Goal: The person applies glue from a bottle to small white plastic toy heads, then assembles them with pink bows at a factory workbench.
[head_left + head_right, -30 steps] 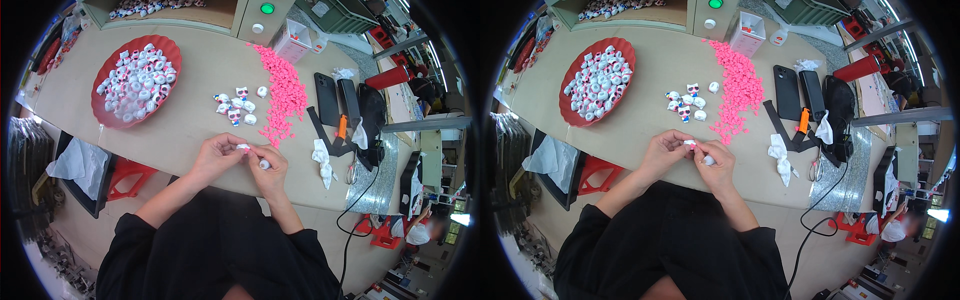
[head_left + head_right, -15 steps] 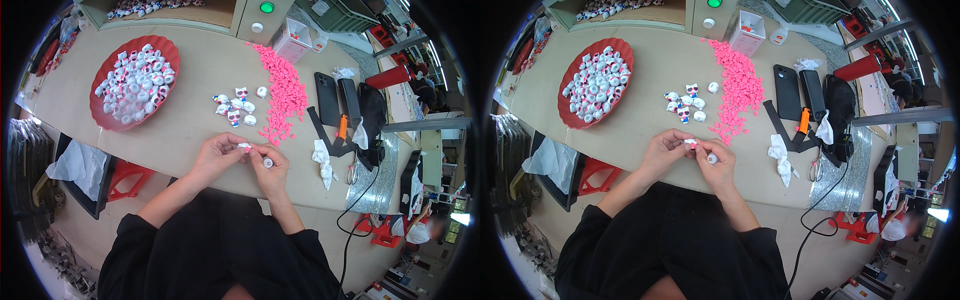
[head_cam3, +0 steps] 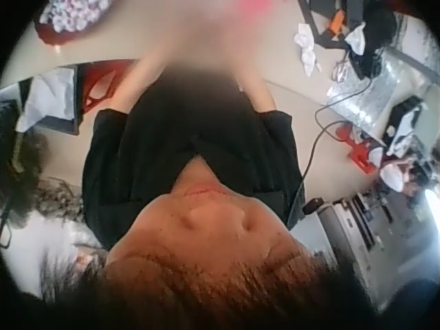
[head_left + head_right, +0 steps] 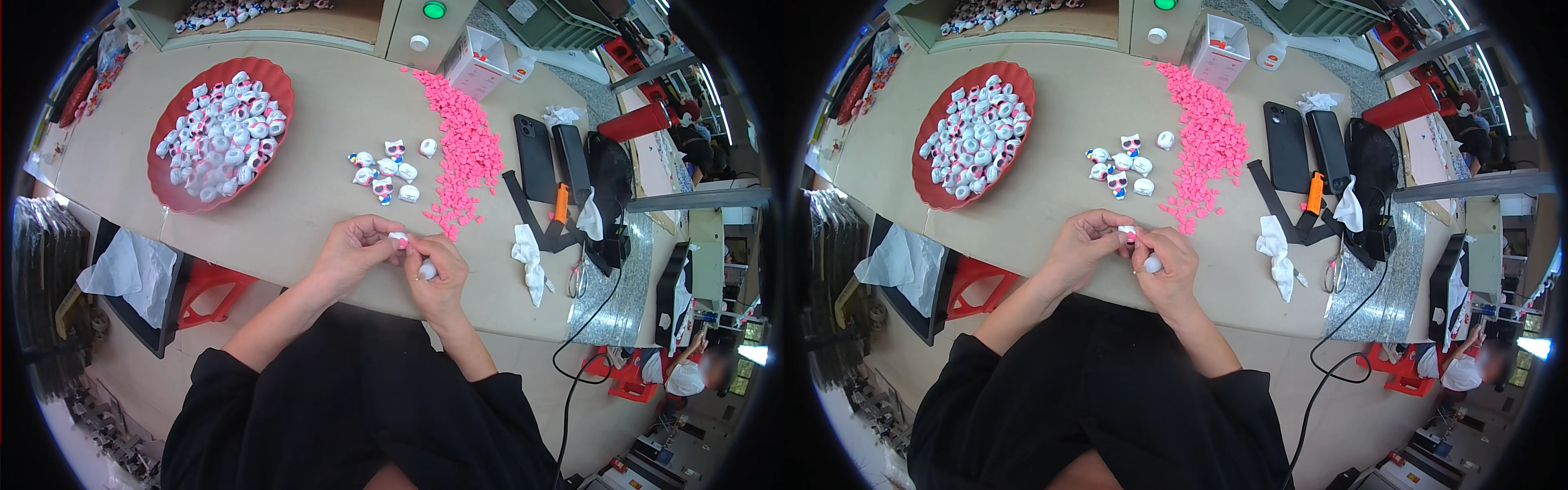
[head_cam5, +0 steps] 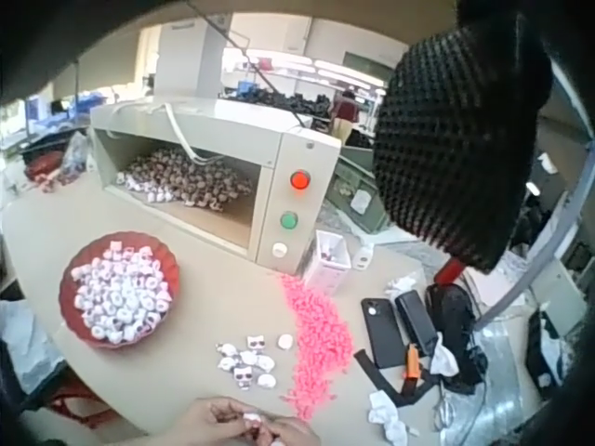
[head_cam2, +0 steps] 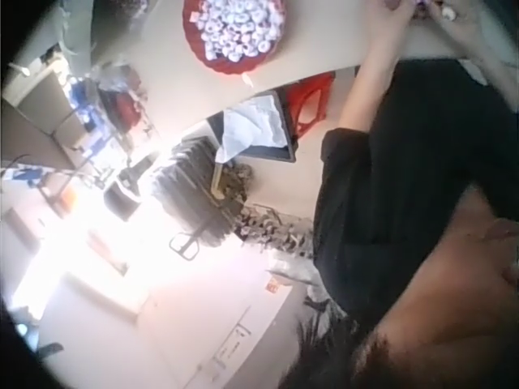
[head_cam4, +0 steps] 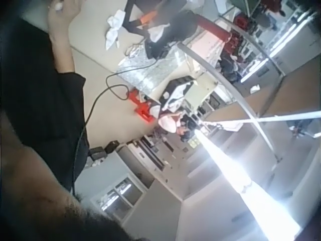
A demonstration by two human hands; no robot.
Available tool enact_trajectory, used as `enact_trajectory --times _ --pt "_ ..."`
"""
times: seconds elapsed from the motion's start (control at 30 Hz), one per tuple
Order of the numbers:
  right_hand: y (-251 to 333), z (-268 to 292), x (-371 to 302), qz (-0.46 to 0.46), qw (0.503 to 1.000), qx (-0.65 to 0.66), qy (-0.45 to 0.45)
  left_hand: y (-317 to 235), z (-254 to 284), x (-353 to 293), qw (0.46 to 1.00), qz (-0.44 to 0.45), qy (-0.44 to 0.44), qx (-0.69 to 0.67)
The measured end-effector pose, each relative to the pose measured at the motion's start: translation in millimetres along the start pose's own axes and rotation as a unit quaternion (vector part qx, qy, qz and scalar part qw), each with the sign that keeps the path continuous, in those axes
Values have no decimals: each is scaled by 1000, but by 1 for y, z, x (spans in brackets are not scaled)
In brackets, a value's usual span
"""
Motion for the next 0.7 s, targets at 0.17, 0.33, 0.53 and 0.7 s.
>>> enact_trajectory --times 0.17,0.33,0.53,0.7 --pt "0 -3 -1 5 999 -23 -24 -4 -3 -2 1000 8 -13 -1" --pt "2 14 -5 -209 967 141 -32 -46 13 -21 947 -223 -131 191" --pt "-6 17 -3 -225 879 416 -56 -117 62 -22 467 -361 -393 705" --pt "1 23 -2 -266 872 410 -40 -65 19 10 614 -384 -165 669"
Point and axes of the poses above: each hand's wrist, its own x-axis towards the middle knuckle, its own z-axis out of the back of the hand, y = z × x, the point moved 1 cm from there along x, towards the middle knuckle, and after that the axes turned 2 degrees about y, right-handed, at the moved point
